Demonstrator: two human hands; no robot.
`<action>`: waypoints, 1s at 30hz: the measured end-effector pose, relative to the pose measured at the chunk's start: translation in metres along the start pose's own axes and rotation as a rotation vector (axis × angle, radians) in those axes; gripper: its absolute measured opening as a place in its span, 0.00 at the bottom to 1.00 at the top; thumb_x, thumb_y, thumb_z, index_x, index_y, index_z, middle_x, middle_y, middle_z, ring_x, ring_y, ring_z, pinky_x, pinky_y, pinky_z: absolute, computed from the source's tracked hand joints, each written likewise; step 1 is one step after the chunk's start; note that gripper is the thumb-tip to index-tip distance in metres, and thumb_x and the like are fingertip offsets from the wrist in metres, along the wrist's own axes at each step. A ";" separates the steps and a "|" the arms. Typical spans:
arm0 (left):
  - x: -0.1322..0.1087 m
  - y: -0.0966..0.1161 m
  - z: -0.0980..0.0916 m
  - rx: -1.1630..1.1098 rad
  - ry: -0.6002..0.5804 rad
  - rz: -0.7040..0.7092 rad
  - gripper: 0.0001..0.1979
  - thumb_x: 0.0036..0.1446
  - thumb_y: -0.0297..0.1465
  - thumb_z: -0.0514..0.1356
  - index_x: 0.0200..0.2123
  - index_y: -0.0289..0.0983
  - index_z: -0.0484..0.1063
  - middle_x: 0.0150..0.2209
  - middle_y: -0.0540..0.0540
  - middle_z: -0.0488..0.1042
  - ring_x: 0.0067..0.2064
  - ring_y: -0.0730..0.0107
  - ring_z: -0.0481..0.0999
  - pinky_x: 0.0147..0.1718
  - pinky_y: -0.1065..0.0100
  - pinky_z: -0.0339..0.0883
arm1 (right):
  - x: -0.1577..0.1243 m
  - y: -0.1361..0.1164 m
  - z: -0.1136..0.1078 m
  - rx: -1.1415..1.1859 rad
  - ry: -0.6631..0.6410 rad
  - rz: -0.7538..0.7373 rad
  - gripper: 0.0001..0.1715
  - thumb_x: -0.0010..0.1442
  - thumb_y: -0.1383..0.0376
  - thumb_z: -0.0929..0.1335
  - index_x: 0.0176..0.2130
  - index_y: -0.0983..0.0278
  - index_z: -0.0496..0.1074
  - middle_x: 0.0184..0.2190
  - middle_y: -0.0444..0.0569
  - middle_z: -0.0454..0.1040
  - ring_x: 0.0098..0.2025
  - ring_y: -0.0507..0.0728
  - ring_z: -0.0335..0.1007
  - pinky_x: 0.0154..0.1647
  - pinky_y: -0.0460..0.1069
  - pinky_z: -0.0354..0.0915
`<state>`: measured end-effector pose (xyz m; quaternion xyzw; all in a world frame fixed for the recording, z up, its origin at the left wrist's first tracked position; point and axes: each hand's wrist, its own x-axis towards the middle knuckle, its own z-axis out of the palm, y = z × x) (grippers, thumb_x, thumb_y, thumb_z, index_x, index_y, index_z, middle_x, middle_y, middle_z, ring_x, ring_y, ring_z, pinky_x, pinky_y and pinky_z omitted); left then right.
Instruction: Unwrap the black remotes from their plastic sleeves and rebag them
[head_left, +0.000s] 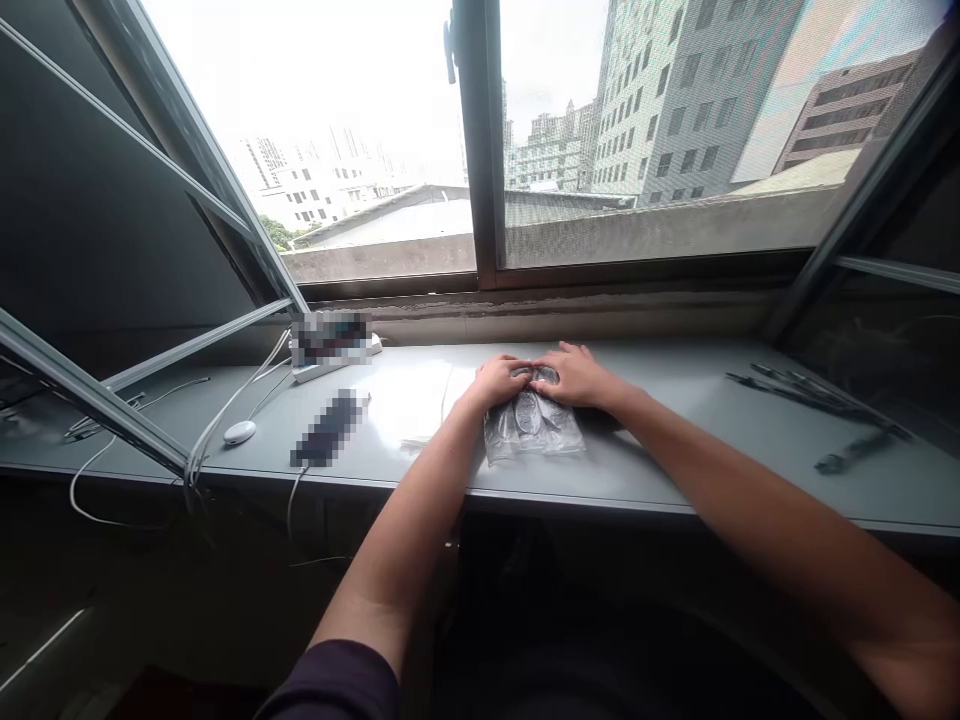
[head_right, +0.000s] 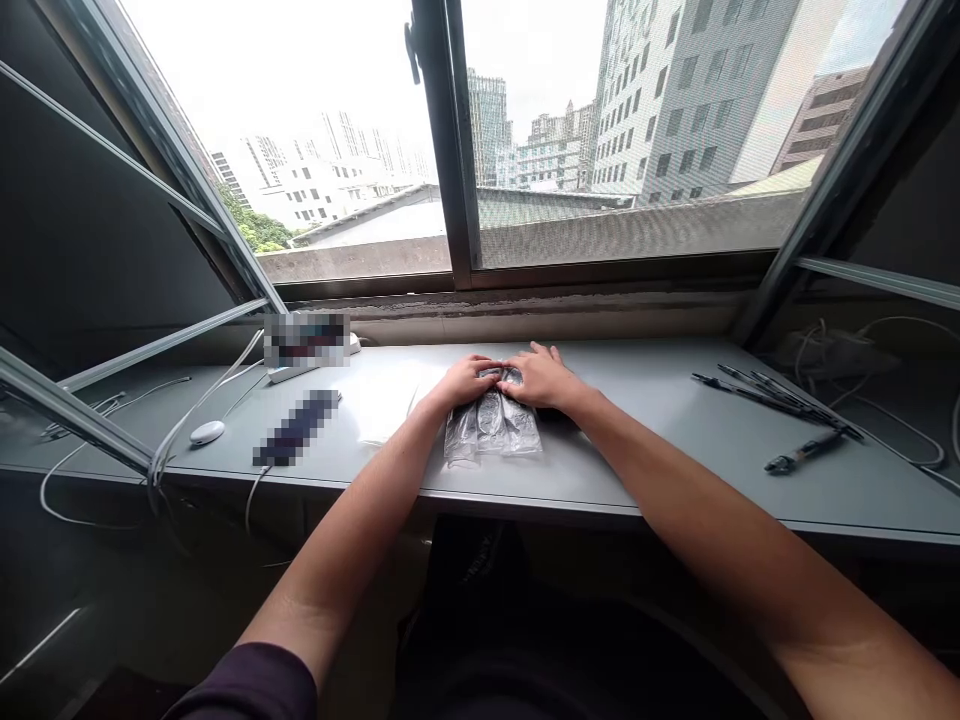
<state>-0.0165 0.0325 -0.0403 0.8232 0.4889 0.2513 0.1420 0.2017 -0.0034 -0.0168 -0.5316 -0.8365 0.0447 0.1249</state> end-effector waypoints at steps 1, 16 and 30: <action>0.000 0.000 0.000 0.003 0.001 -0.001 0.19 0.68 0.37 0.64 0.59 0.48 0.85 0.61 0.44 0.81 0.65 0.56 0.79 0.69 0.60 0.67 | 0.000 0.000 -0.001 -0.001 -0.003 0.008 0.39 0.72 0.43 0.69 0.72 0.59 0.74 0.72 0.58 0.73 0.80 0.84 0.49 0.77 0.79 0.44; -0.002 0.001 -0.002 -0.028 -0.022 -0.008 0.21 0.69 0.38 0.61 0.61 0.47 0.85 0.63 0.43 0.79 0.67 0.55 0.77 0.71 0.62 0.64 | 0.016 0.014 0.003 0.014 0.111 -0.009 0.41 0.63 0.40 0.76 0.60 0.67 0.84 0.58 0.64 0.83 0.63 0.75 0.76 0.67 0.60 0.67; -0.002 0.005 -0.003 -0.010 0.002 -0.047 0.20 0.68 0.39 0.61 0.57 0.42 0.85 0.62 0.39 0.80 0.64 0.51 0.78 0.67 0.59 0.67 | 0.002 0.003 -0.009 0.669 0.431 0.217 0.34 0.57 0.64 0.82 0.60 0.66 0.80 0.63 0.62 0.77 0.52 0.66 0.83 0.60 0.59 0.78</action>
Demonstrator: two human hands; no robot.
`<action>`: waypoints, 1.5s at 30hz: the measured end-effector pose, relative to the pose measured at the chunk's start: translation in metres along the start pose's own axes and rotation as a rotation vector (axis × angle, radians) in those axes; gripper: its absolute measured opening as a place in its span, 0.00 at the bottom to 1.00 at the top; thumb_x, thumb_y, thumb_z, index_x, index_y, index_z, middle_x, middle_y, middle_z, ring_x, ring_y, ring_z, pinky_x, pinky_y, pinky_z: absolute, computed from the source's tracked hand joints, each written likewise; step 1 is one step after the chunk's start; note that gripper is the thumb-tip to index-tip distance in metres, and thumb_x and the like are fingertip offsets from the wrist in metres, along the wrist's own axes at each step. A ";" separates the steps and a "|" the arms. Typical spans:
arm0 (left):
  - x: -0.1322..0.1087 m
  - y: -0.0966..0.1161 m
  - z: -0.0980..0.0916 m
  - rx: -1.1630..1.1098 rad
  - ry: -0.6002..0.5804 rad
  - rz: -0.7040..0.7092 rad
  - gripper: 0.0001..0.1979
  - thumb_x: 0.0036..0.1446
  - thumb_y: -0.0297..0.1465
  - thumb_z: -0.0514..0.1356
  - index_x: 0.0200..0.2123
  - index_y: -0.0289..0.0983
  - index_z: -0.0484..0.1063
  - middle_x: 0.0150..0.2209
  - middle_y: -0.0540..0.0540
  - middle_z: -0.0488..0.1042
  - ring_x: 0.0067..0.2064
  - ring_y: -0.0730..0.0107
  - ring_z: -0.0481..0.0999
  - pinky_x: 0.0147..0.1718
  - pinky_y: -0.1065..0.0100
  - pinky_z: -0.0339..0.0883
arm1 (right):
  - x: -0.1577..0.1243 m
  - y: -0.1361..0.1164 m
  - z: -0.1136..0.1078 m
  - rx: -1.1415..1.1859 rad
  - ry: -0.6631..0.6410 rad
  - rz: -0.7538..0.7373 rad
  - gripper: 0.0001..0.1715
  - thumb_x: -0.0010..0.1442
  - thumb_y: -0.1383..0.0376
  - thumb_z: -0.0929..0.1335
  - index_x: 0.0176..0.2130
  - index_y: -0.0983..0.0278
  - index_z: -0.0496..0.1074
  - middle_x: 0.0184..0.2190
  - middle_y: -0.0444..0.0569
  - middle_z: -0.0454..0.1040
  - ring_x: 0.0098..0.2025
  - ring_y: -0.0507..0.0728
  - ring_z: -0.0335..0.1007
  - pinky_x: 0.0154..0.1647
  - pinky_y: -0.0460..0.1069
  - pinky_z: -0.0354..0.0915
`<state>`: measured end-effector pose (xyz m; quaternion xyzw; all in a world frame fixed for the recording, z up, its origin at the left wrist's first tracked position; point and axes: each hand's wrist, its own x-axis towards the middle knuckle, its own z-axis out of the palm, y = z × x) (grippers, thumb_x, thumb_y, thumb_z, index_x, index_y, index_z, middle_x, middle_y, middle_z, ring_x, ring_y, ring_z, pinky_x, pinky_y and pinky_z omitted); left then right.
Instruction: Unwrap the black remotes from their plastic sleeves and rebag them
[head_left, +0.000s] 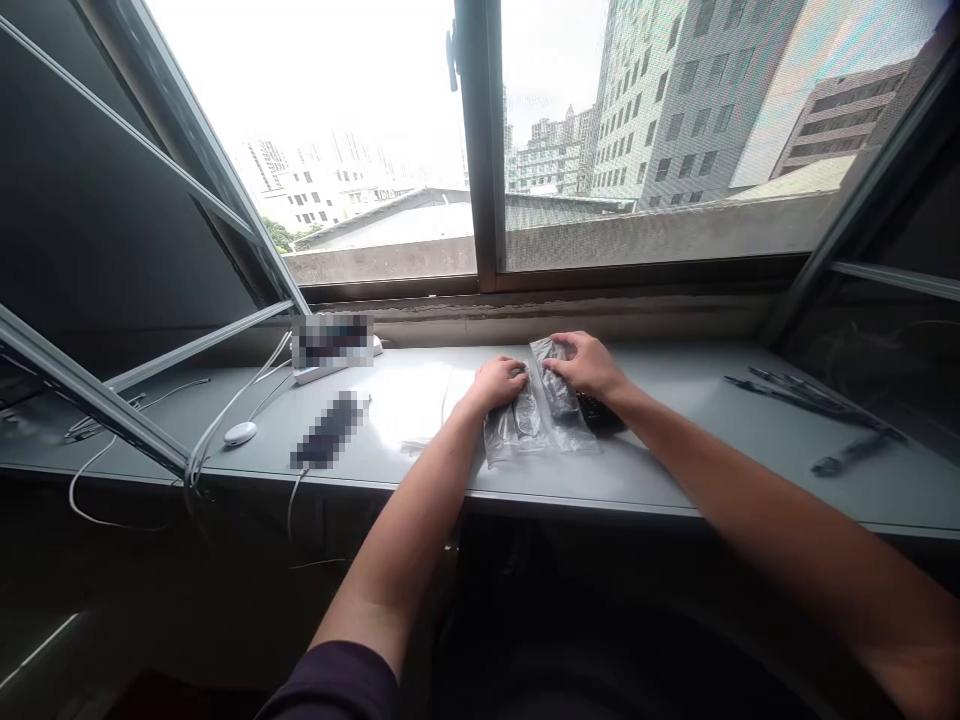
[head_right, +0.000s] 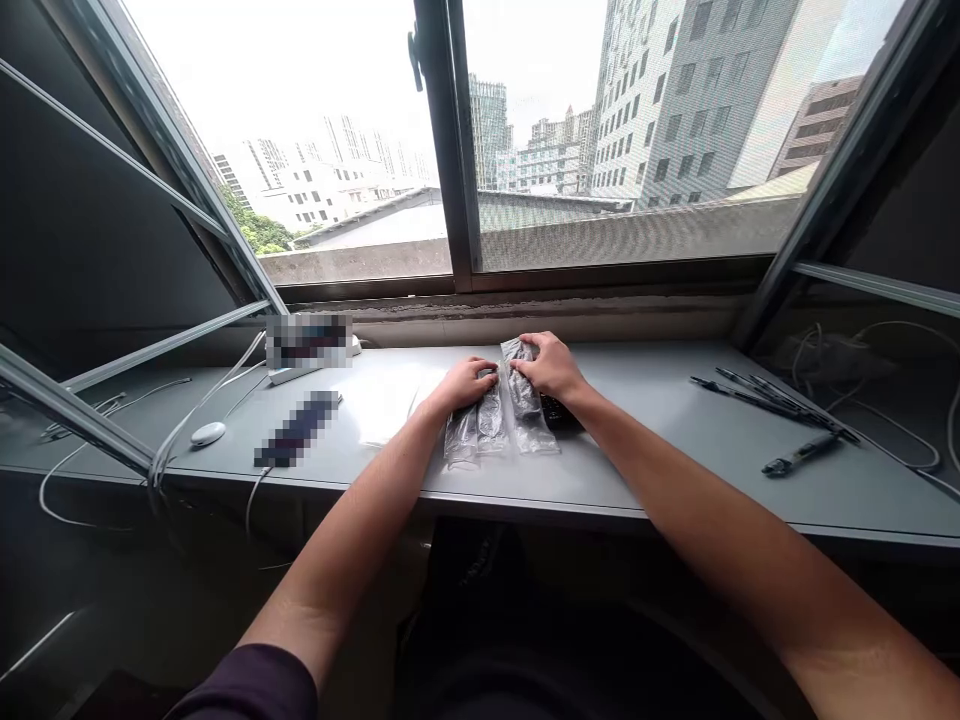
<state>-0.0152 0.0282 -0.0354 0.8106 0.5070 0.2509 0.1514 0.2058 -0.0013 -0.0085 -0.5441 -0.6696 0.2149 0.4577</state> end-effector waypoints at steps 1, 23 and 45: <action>0.000 0.001 -0.001 -0.018 0.019 0.001 0.18 0.69 0.39 0.60 0.54 0.41 0.86 0.60 0.39 0.81 0.63 0.51 0.79 0.66 0.59 0.67 | -0.002 -0.002 -0.001 0.073 -0.014 0.038 0.35 0.57 0.64 0.82 0.62 0.66 0.79 0.63 0.61 0.78 0.51 0.65 0.84 0.57 0.59 0.79; -0.004 0.013 -0.016 -0.557 0.395 0.053 0.27 0.65 0.54 0.64 0.30 0.35 0.83 0.23 0.50 0.73 0.27 0.70 0.69 0.29 0.68 0.59 | -0.030 -0.037 -0.002 0.903 -0.499 0.463 0.06 0.72 0.69 0.72 0.50 0.65 0.76 0.41 0.55 0.85 0.36 0.57 0.82 0.39 0.50 0.83; -0.002 0.023 -0.020 -1.168 0.111 -0.160 0.31 0.59 0.58 0.71 0.27 0.34 0.75 0.25 0.44 0.75 0.28 0.68 0.76 0.31 0.66 0.73 | -0.041 -0.053 -0.018 0.788 -0.788 0.397 0.13 0.68 0.62 0.78 0.44 0.66 0.76 0.31 0.51 0.81 0.23 0.51 0.72 0.21 0.44 0.71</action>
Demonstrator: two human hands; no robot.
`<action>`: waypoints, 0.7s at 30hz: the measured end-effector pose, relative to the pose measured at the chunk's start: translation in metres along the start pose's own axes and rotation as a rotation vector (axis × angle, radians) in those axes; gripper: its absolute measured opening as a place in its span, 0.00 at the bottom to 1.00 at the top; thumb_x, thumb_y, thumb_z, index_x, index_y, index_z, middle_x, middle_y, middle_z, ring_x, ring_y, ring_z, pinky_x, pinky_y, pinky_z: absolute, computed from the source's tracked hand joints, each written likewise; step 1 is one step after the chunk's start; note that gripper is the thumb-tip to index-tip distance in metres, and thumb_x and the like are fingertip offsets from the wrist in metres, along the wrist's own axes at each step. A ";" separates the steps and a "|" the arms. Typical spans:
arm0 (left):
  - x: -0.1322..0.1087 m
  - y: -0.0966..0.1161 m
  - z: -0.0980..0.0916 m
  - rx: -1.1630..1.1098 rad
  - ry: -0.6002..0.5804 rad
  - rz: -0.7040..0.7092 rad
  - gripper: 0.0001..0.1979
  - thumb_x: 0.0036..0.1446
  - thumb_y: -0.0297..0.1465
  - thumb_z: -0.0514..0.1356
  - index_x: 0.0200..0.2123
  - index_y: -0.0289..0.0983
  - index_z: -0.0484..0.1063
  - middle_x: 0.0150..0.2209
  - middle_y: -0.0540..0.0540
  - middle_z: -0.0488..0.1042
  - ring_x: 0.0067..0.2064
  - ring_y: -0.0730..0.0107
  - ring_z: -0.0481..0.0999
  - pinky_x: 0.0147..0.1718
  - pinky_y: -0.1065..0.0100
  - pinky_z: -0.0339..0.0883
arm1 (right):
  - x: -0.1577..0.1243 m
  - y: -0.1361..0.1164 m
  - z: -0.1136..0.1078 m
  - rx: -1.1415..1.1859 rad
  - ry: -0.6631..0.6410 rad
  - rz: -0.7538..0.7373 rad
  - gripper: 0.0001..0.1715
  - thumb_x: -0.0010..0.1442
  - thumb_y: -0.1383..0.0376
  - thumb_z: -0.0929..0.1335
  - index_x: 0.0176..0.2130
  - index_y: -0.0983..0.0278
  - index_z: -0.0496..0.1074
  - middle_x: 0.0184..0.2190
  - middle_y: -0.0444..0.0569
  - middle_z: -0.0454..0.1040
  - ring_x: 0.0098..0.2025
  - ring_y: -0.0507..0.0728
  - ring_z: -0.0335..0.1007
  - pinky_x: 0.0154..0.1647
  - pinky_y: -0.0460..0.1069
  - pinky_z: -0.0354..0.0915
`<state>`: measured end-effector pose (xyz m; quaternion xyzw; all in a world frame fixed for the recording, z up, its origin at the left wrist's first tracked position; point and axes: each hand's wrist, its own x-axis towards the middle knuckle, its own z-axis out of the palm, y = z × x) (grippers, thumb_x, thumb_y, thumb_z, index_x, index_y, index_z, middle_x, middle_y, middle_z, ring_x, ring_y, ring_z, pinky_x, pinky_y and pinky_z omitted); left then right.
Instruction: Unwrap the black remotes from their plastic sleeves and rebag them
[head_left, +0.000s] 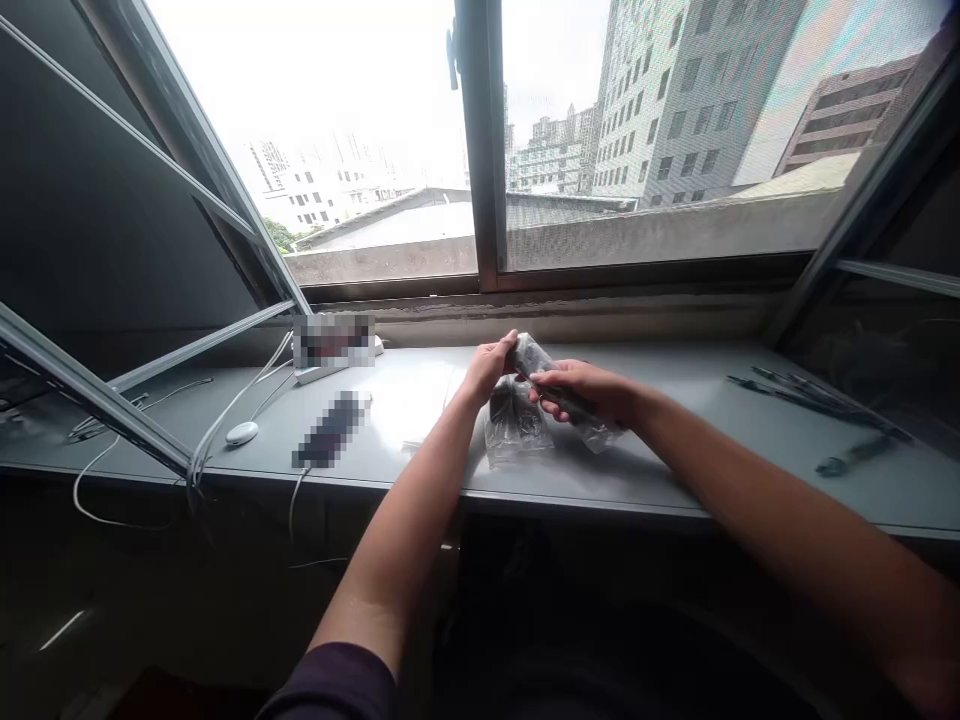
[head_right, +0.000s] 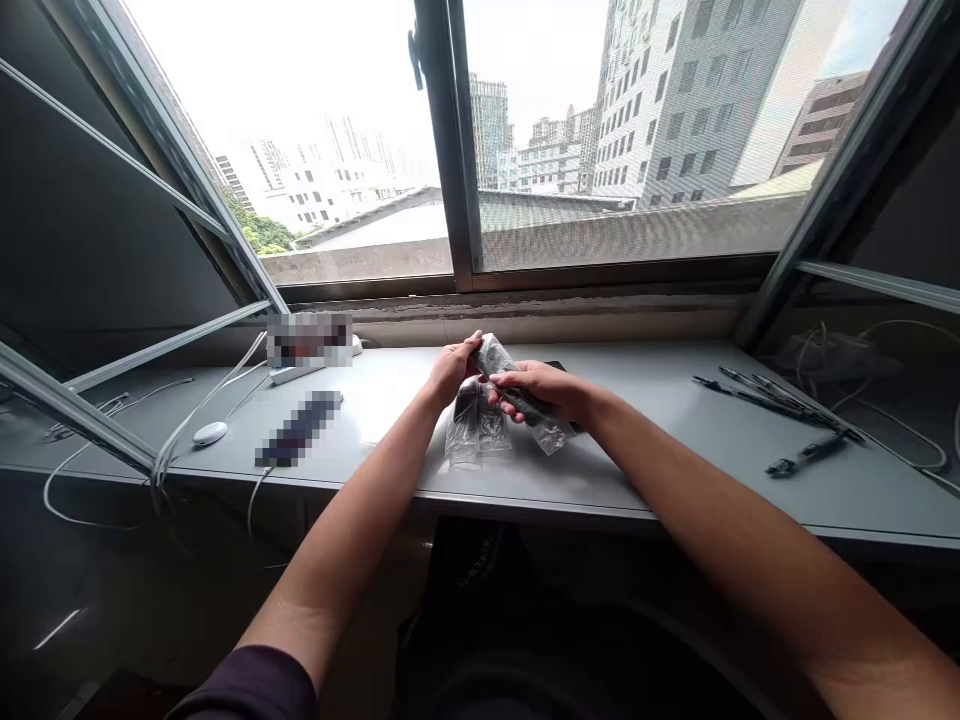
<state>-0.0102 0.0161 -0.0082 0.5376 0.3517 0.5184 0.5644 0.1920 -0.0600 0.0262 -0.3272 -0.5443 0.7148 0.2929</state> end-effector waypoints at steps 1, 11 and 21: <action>0.001 -0.001 0.000 0.005 -0.004 0.007 0.31 0.60 0.58 0.71 0.26 0.34 0.75 0.24 0.44 0.75 0.28 0.69 0.76 0.32 0.66 0.72 | -0.001 -0.001 0.001 -0.022 -0.005 0.018 0.13 0.68 0.61 0.78 0.44 0.67 0.76 0.30 0.51 0.81 0.22 0.52 0.72 0.22 0.44 0.72; -0.001 0.002 -0.002 -0.035 -0.004 0.033 0.29 0.60 0.57 0.70 0.31 0.33 0.81 0.29 0.43 0.79 0.30 0.68 0.77 0.34 0.66 0.74 | -0.001 -0.003 0.003 -0.024 0.038 -0.038 0.14 0.68 0.59 0.78 0.40 0.66 0.77 0.27 0.50 0.81 0.21 0.51 0.70 0.23 0.44 0.71; 0.007 -0.005 -0.004 -0.012 0.027 0.129 0.27 0.54 0.54 0.76 0.34 0.33 0.84 0.31 0.45 0.81 0.31 0.70 0.78 0.37 0.66 0.76 | 0.002 0.000 0.001 -0.022 0.071 0.016 0.14 0.67 0.61 0.79 0.41 0.66 0.77 0.32 0.53 0.83 0.23 0.52 0.74 0.23 0.45 0.75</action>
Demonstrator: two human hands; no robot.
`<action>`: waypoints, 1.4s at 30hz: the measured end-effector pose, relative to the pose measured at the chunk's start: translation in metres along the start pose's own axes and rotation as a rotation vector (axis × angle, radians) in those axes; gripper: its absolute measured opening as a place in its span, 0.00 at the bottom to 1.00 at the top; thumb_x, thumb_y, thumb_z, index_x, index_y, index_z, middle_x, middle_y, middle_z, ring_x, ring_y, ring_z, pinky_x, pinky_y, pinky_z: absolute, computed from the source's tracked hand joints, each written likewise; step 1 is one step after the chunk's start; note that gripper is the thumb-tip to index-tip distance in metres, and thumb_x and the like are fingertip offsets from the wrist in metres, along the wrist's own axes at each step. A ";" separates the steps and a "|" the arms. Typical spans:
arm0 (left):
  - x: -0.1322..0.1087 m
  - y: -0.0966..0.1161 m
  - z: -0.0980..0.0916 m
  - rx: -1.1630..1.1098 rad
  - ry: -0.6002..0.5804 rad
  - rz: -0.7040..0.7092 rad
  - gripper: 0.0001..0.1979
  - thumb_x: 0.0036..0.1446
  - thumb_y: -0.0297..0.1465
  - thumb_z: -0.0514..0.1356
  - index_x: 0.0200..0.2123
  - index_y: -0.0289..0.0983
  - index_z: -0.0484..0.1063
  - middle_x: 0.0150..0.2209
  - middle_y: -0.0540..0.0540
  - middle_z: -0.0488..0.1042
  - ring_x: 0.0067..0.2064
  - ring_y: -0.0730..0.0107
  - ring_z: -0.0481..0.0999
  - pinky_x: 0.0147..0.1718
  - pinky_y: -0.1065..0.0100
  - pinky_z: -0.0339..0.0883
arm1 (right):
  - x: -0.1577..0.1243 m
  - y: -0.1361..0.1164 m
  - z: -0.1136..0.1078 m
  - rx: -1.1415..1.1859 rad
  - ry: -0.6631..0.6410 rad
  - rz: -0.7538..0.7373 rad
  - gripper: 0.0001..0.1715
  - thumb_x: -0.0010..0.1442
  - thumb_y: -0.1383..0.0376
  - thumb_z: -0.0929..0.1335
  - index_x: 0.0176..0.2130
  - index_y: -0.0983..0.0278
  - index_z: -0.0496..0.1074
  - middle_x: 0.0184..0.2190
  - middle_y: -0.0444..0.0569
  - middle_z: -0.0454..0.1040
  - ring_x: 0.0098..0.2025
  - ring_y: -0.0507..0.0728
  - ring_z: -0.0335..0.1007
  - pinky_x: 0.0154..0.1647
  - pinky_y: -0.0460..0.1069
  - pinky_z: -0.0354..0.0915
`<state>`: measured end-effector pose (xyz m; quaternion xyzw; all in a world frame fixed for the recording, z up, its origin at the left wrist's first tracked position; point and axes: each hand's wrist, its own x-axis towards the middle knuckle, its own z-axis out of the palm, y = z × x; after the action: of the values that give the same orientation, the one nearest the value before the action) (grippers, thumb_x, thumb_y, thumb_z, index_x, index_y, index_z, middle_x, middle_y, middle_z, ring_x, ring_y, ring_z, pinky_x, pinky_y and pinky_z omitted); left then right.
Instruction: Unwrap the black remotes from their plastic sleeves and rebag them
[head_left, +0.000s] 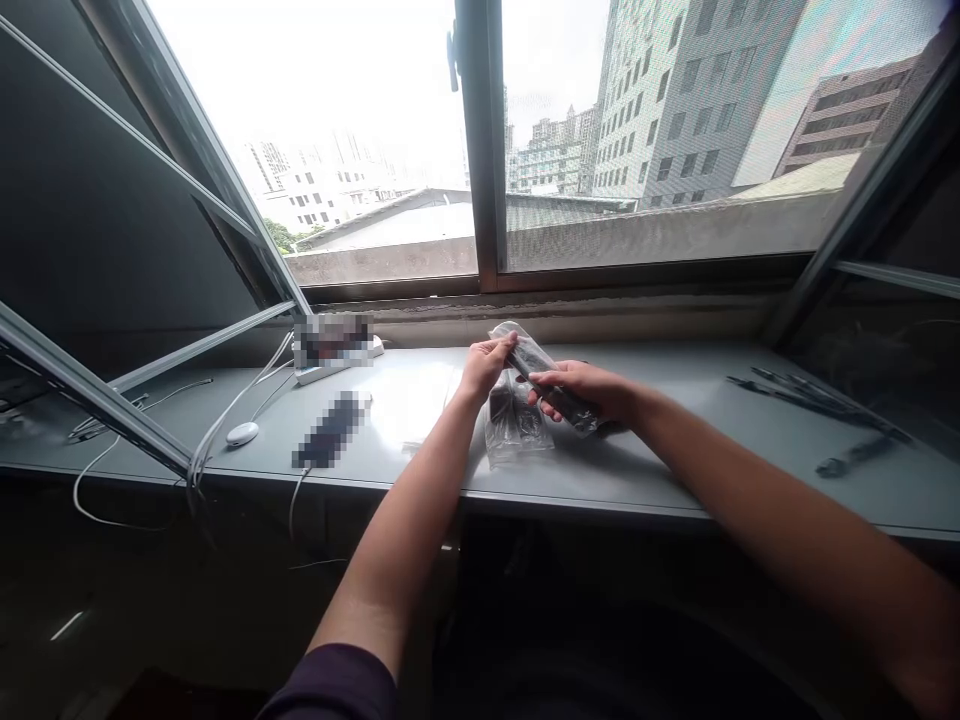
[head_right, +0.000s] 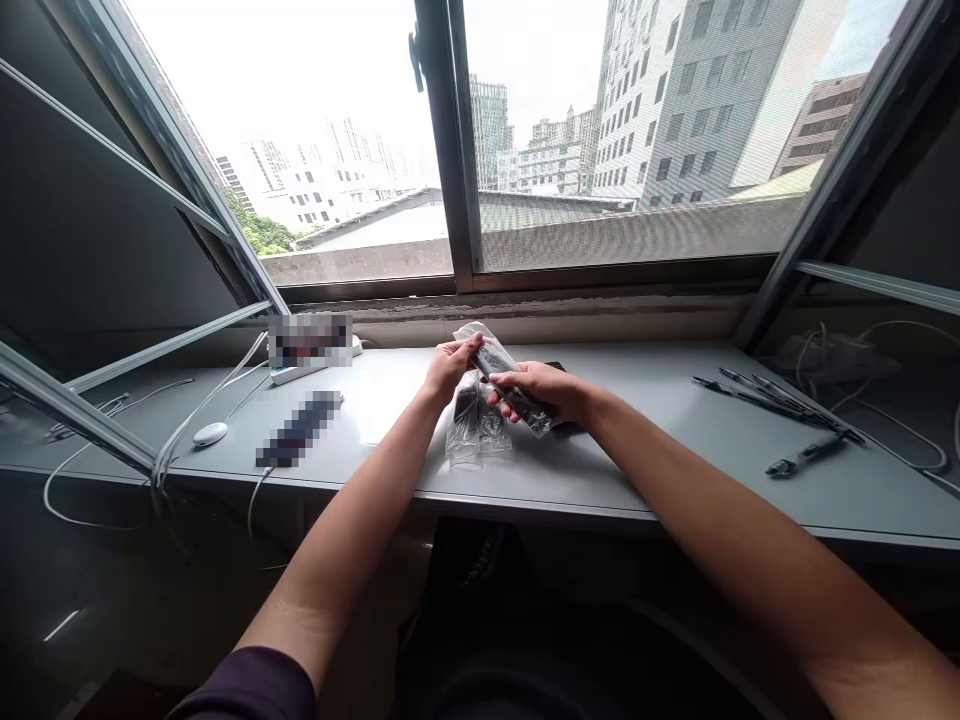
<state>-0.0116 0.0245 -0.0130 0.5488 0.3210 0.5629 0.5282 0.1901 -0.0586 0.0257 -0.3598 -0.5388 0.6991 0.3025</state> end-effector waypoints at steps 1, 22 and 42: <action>-0.001 0.002 0.000 -0.008 0.008 -0.005 0.27 0.53 0.54 0.76 0.34 0.33 0.85 0.31 0.44 0.82 0.31 0.70 0.79 0.38 0.66 0.76 | 0.000 0.000 0.000 -0.003 -0.011 0.002 0.14 0.67 0.61 0.80 0.40 0.66 0.77 0.32 0.53 0.83 0.23 0.52 0.74 0.23 0.45 0.75; -0.009 0.005 0.004 0.068 -0.105 -0.089 0.31 0.57 0.58 0.72 0.29 0.32 0.81 0.29 0.42 0.80 0.30 0.70 0.77 0.37 0.65 0.73 | -0.005 -0.004 -0.002 -0.013 0.025 -0.040 0.13 0.70 0.59 0.78 0.43 0.67 0.78 0.27 0.51 0.81 0.22 0.53 0.73 0.24 0.45 0.74; -0.002 -0.002 -0.001 0.015 0.003 -0.027 0.25 0.52 0.51 0.78 0.29 0.33 0.83 0.28 0.44 0.78 0.31 0.69 0.76 0.37 0.66 0.72 | -0.005 -0.007 -0.003 -0.055 0.061 -0.048 0.12 0.70 0.62 0.77 0.48 0.66 0.78 0.43 0.59 0.88 0.28 0.55 0.81 0.23 0.44 0.75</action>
<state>-0.0119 0.0236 -0.0159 0.5476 0.3334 0.5540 0.5311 0.1954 -0.0595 0.0325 -0.3762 -0.5568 0.6654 0.3253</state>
